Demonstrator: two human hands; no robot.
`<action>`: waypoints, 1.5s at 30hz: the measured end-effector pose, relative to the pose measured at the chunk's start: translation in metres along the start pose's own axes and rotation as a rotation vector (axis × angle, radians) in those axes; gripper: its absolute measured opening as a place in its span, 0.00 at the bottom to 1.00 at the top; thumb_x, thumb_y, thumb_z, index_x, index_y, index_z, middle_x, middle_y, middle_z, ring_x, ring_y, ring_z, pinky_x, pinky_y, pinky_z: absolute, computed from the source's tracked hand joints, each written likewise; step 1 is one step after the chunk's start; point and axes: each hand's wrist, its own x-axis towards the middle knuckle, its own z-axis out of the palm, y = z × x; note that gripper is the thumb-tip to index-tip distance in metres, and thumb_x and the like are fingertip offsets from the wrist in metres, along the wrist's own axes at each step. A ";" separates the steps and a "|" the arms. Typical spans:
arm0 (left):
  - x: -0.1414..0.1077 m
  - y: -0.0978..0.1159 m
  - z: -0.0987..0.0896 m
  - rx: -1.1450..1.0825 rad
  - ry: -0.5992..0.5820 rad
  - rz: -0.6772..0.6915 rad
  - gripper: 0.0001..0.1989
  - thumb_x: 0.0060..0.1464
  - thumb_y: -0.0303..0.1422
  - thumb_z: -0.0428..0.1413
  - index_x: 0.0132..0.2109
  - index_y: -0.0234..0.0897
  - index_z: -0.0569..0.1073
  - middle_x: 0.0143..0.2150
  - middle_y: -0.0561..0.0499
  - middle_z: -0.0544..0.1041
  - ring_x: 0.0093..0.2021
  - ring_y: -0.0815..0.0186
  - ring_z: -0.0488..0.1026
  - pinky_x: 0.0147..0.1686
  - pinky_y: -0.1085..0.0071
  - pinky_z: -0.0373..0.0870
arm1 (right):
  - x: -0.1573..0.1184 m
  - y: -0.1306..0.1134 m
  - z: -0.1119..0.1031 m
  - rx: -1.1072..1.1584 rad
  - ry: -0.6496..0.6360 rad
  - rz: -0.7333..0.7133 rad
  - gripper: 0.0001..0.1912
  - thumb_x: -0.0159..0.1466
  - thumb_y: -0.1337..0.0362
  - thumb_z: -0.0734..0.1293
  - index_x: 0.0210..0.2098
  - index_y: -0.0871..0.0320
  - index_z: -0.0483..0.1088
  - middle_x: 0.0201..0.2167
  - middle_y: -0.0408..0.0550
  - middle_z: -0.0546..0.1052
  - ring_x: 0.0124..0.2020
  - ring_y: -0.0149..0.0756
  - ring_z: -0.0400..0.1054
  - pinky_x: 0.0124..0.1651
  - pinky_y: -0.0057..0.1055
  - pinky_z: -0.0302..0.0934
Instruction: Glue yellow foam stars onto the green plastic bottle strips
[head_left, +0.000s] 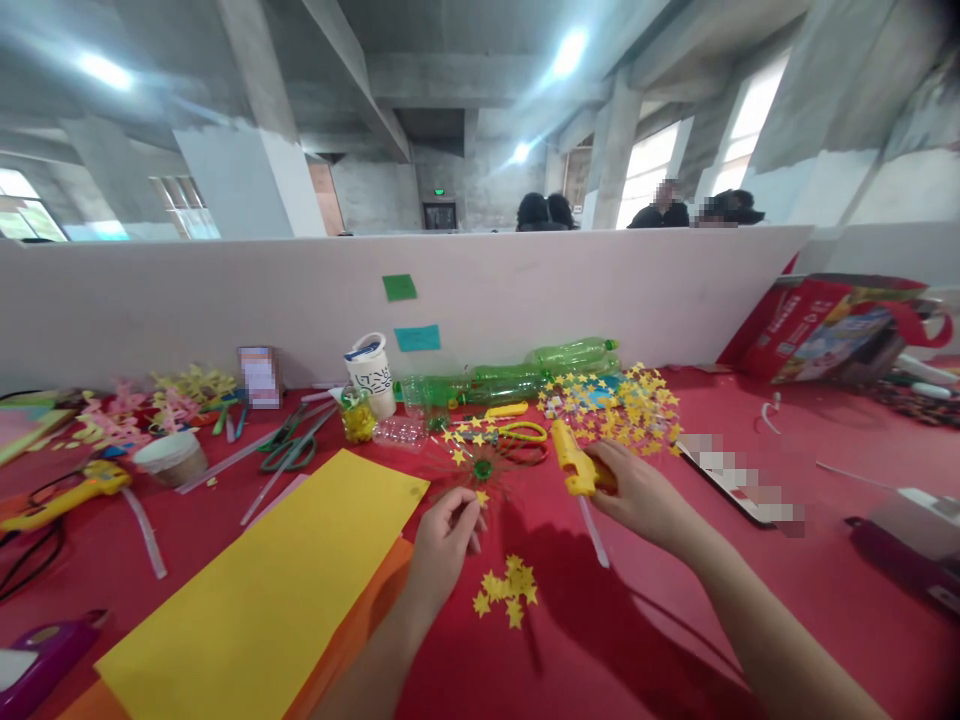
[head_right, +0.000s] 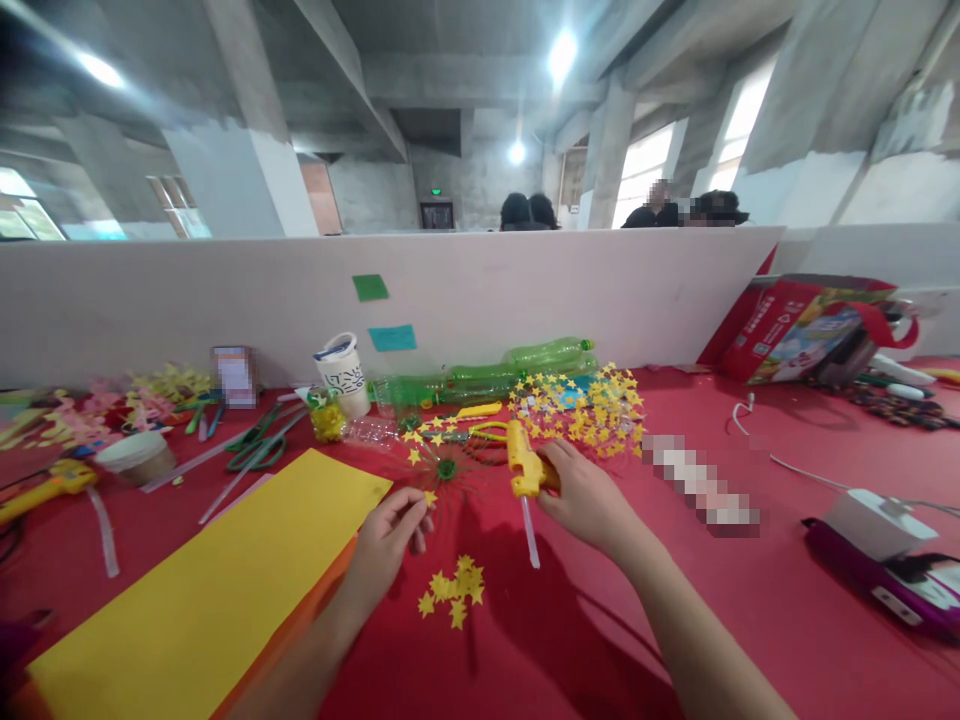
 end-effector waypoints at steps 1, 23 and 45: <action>0.000 0.000 0.000 -0.003 0.007 0.001 0.10 0.54 0.38 0.49 0.31 0.36 0.66 0.23 0.57 0.67 0.18 0.74 0.64 0.20 0.77 0.62 | 0.001 -0.008 -0.003 0.074 0.022 -0.036 0.10 0.52 0.69 0.60 0.36 0.58 0.61 0.34 0.46 0.68 0.30 0.32 0.63 0.29 0.25 0.51; 0.000 0.001 -0.004 0.138 0.087 0.020 0.11 0.55 0.38 0.48 0.30 0.38 0.67 0.23 0.56 0.67 0.20 0.72 0.64 0.22 0.77 0.60 | -0.029 -0.050 0.061 0.657 -0.021 0.026 0.13 0.60 0.57 0.62 0.33 0.60 0.70 0.27 0.46 0.74 0.27 0.35 0.66 0.29 0.26 0.61; -0.001 -0.001 -0.003 0.150 0.093 0.026 0.09 0.55 0.37 0.48 0.32 0.37 0.68 0.22 0.56 0.67 0.20 0.72 0.63 0.22 0.77 0.60 | -0.028 -0.043 0.070 0.695 -0.070 0.052 0.13 0.60 0.56 0.61 0.33 0.59 0.71 0.27 0.46 0.75 0.30 0.37 0.69 0.33 0.27 0.63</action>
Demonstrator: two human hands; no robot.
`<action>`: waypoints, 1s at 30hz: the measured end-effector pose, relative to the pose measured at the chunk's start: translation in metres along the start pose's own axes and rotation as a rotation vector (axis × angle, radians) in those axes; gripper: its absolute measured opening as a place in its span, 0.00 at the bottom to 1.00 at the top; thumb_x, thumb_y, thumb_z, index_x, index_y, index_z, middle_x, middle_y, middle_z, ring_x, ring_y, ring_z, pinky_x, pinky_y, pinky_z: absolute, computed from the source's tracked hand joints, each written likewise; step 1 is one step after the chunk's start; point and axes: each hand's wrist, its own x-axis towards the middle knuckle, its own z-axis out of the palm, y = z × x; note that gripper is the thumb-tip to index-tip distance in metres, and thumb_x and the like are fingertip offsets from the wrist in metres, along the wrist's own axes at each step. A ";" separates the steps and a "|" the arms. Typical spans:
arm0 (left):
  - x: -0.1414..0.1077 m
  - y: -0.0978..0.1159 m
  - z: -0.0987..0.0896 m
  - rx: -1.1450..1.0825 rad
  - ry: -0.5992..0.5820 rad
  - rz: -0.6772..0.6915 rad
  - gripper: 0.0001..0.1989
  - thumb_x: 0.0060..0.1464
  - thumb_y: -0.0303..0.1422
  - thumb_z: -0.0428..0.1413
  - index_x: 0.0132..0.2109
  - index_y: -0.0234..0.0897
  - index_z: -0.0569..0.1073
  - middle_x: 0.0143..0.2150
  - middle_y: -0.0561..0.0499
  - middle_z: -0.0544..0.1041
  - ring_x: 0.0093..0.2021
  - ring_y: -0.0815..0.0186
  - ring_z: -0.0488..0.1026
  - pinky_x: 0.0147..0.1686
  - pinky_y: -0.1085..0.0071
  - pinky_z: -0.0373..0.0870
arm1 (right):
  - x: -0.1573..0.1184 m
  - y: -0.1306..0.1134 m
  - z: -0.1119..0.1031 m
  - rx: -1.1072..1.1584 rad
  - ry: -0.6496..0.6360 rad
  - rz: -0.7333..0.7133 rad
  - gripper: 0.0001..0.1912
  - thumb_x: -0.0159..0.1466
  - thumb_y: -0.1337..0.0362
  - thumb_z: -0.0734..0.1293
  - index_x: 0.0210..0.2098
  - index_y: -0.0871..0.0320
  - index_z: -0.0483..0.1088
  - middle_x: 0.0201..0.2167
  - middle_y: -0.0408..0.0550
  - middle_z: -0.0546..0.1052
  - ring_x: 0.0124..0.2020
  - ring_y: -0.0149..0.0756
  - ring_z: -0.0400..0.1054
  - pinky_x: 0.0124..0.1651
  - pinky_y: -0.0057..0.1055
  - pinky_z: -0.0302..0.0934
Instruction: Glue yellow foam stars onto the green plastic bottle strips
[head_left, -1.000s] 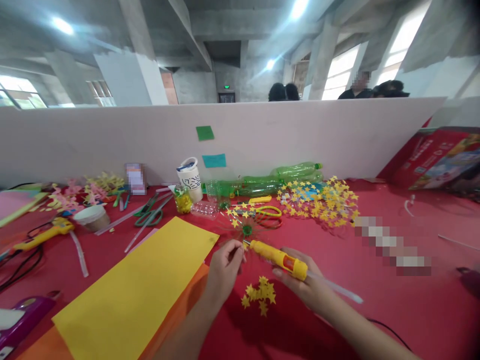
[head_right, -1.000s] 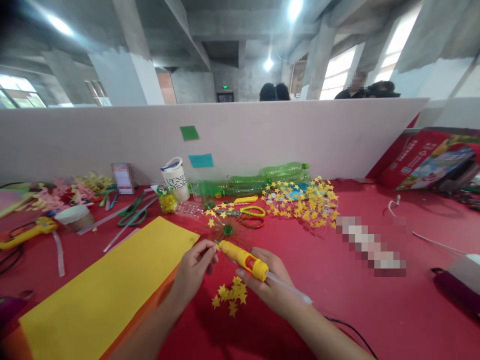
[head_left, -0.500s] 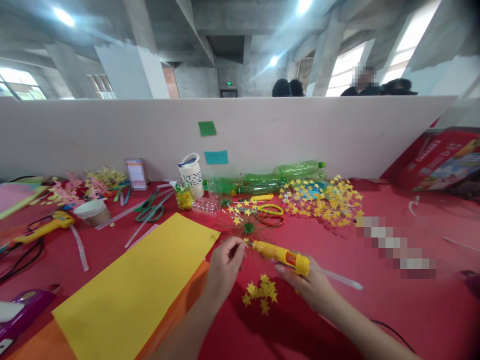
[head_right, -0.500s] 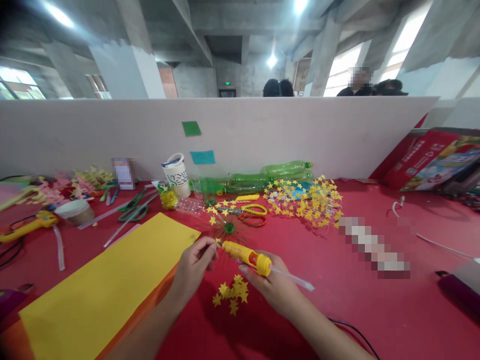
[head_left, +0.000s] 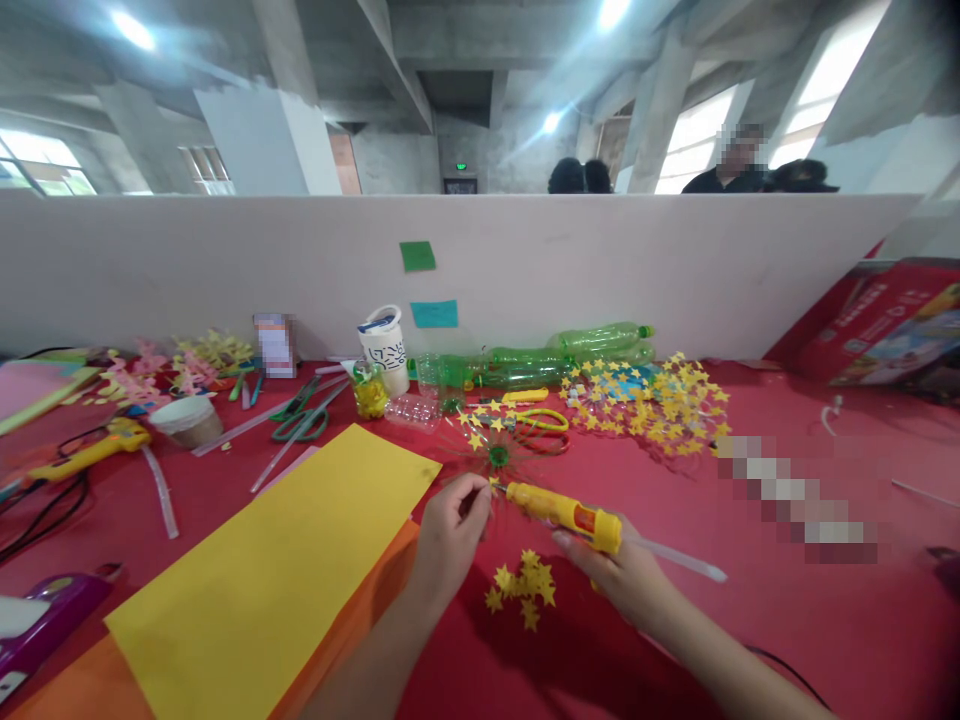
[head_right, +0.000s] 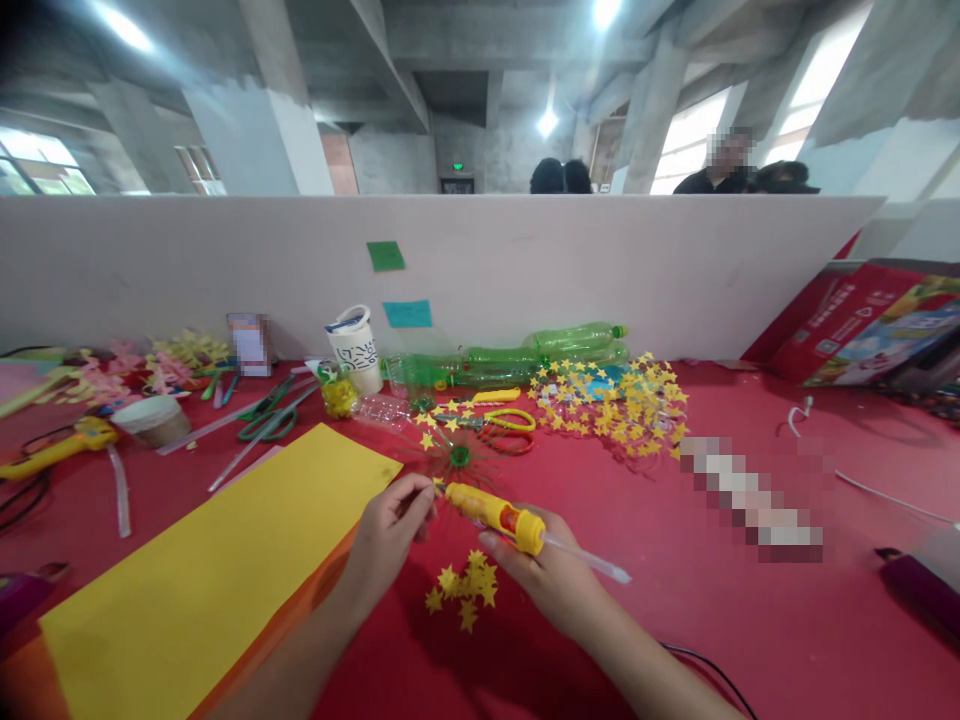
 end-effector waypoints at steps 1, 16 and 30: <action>0.000 0.000 0.000 -0.004 0.000 -0.002 0.09 0.55 0.37 0.48 0.32 0.37 0.68 0.22 0.56 0.67 0.20 0.72 0.63 0.22 0.77 0.60 | 0.000 0.000 0.000 -0.003 0.001 -0.006 0.14 0.60 0.56 0.61 0.33 0.59 0.71 0.27 0.46 0.75 0.30 0.37 0.68 0.33 0.27 0.63; 0.000 -0.001 0.001 -0.011 0.011 -0.023 0.09 0.54 0.37 0.49 0.32 0.38 0.69 0.22 0.56 0.67 0.20 0.71 0.64 0.22 0.76 0.60 | 0.000 0.001 0.000 -0.003 -0.020 0.019 0.15 0.60 0.54 0.60 0.34 0.60 0.71 0.28 0.48 0.75 0.31 0.38 0.69 0.34 0.29 0.63; 0.000 0.000 0.000 -0.002 0.023 -0.020 0.09 0.53 0.37 0.49 0.32 0.38 0.69 0.22 0.56 0.68 0.20 0.72 0.64 0.21 0.77 0.60 | 0.000 0.000 -0.001 0.003 -0.015 0.031 0.14 0.59 0.54 0.61 0.30 0.58 0.70 0.23 0.45 0.73 0.28 0.37 0.68 0.30 0.27 0.62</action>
